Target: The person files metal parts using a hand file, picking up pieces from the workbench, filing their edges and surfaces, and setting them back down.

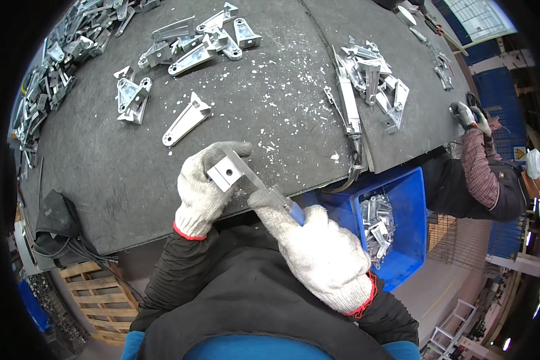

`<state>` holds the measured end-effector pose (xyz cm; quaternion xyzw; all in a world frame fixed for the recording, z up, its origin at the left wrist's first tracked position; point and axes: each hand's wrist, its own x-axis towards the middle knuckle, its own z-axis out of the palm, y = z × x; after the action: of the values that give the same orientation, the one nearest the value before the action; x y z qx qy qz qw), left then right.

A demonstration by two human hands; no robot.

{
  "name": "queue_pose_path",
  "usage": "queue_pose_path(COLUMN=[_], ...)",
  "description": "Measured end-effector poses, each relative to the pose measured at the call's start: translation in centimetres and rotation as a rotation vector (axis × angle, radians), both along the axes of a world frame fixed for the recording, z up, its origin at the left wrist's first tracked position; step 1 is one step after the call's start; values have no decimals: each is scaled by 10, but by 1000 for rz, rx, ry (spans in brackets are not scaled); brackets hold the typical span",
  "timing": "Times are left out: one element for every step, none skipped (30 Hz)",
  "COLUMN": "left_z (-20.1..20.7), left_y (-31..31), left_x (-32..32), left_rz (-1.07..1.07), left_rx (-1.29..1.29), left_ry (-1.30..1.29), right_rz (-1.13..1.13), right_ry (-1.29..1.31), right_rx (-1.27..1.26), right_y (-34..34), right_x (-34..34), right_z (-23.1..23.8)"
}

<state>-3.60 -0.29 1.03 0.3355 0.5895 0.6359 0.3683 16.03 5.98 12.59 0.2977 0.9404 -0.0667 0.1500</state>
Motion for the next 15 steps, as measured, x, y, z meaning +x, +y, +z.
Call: queue_pose_path(left_z=[3,5,7,8,8,7,7,7,9,11,12,10,11,12,13], left_y=[0,0,0,1,1,2,2,3,4,3,3,2,2,2,3], left_x=[0,0,0,1,2,2,2,2,2,2,3,2,2,1,2], left_rz=[0,7,14,14,27,38,37,44,53,54,51,49,52,54,51], left_rx=[0,-40,-79,-79,-74,-69,-67,-110,-151,-147,-168,-194,-195,-168,-136], left_ry=[-2,25,52,50,34,19,16,35,62,66,76,81,80,51,18], right_rz=[0,11,22,22,41,57,56,61,67,67,64,63,66,62,54], right_ry=[-2,9,20,17,1,-16,-19,-26,-25,-21,-11,-6,-6,-1,0], right_rx=[0,15,30,30,34,40,41,39,38,41,37,28,27,32,41], right_y=[0,0,0,-1,-2,-2,-2,0,2,2,1,1,1,1,1], right_x=[1,3,4,4,4,4,4,4,4,3,2,0,1,2,5], right_z=[0,-1,-1,-1,-1,-1,-2,-4,-4,-1,3,4,2,-1,-1])
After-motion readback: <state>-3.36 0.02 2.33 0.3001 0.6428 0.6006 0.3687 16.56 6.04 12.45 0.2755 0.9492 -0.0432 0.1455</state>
